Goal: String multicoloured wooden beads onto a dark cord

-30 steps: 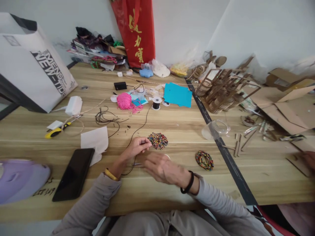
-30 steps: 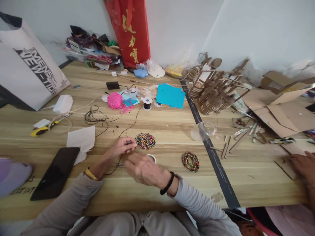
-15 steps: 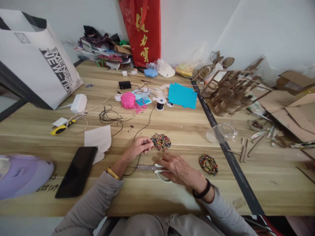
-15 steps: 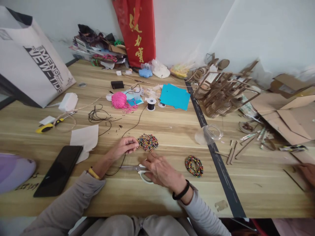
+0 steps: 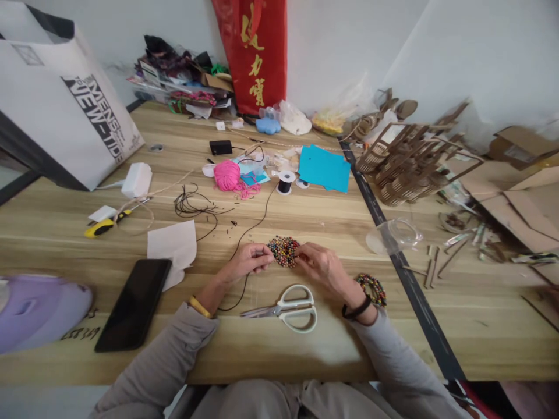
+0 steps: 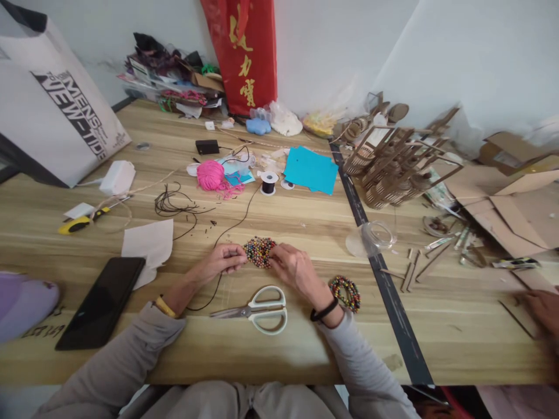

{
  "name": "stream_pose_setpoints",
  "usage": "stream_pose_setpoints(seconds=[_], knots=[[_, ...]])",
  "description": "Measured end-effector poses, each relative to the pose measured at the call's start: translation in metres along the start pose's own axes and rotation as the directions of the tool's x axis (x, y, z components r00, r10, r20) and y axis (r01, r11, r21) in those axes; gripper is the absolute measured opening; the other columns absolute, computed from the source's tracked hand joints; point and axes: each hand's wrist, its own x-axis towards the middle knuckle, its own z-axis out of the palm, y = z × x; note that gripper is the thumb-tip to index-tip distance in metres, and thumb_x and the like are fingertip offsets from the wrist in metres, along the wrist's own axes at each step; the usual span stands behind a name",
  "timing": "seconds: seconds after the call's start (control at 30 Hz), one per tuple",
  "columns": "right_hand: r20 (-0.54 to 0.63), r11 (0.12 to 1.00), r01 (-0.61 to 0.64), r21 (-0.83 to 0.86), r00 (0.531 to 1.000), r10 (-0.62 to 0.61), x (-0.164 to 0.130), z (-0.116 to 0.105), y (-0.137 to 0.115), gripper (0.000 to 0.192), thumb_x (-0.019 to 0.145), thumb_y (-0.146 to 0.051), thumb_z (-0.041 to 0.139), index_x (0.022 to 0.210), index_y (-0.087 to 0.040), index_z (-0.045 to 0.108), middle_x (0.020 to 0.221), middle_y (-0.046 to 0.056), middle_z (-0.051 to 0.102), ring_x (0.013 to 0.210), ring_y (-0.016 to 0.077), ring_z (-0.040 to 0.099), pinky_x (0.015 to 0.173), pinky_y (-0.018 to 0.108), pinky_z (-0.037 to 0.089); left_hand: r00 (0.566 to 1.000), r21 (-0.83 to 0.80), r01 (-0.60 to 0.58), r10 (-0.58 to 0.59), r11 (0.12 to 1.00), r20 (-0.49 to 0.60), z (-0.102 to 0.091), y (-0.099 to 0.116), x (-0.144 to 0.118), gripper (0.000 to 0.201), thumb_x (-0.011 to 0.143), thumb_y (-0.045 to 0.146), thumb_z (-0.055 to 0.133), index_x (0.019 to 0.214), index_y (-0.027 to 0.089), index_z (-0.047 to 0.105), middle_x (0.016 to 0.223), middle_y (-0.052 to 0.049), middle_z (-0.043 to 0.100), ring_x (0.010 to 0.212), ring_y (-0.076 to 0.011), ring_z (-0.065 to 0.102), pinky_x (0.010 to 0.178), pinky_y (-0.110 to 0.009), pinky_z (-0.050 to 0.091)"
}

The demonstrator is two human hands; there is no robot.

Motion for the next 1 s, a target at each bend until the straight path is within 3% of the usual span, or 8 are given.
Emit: stream_pose_setpoints(seconds=[0.07,0.17,0.37,0.77,1.0], knots=[[-0.138,1.000,0.008,-0.012,0.990,-0.010,0.002,0.013,0.011,0.012,0.092,-0.018,0.050,0.089,-0.017,0.061,0.085,0.007,0.062,0.078,0.0169,0.057,0.068,0.026,0.044,0.999,-0.005,-0.033,0.033,0.999,-0.013,0.001,-0.001,0.000,0.035,0.069,0.045,0.070,0.073,0.013,0.058,0.055,0.003,0.055,0.044,-0.0053,0.043,0.042,-0.018,0.029],[-0.197,0.999,0.044,-0.021,0.979,-0.047,0.000,0.027,0.019,0.012,0.091,-0.018,0.050,0.091,-0.018,0.062,0.086,0.008,0.061,0.083,0.0191,0.056,0.073,0.030,0.046,0.991,-0.072,-0.128,0.124,0.989,-0.057,0.002,-0.002,0.002,0.031,0.072,0.042,0.070,0.072,0.013,0.058,0.057,0.002,0.055,0.050,-0.0067,0.047,0.047,-0.019,0.033],[-0.172,0.995,0.066,-0.081,0.982,-0.079,-0.005,0.034,0.017,0.014,0.091,-0.021,0.050,0.094,-0.018,0.063,0.090,0.009,0.061,0.087,0.0205,0.055,0.073,0.031,0.047,0.983,-0.185,-0.167,0.148,0.969,-0.111,-0.001,-0.003,0.005,0.031,0.070,0.040,0.071,0.069,0.013,0.056,0.059,0.001,0.056,0.052,-0.0074,0.047,0.050,-0.020,0.035],[-0.139,0.991,0.061,-0.119,0.987,-0.078,-0.004,0.036,0.021,0.014,0.091,-0.019,0.051,0.093,-0.017,0.065,0.091,0.009,0.063,0.086,0.0209,0.056,0.073,0.032,0.047,0.987,-0.006,-0.148,0.147,0.989,-0.070,0.000,-0.012,0.011,0.034,0.072,0.045,0.068,0.072,0.012,0.058,0.060,0.000,0.058,0.055,-0.0087,0.051,0.053,-0.021,0.038],[-0.130,0.991,0.057,-0.123,0.989,-0.073,-0.003,0.037,0.021,0.016,0.093,-0.020,0.048,0.091,-0.017,0.064,0.087,0.009,0.062,0.085,0.0206,0.057,0.073,0.031,0.048,0.984,-0.004,-0.163,0.162,0.987,-0.077,0.001,-0.009,0.010,0.035,0.072,0.045,0.068,0.072,0.012,0.058,0.060,0.000,0.059,0.055,-0.0092,0.051,0.053,-0.021,0.039]])
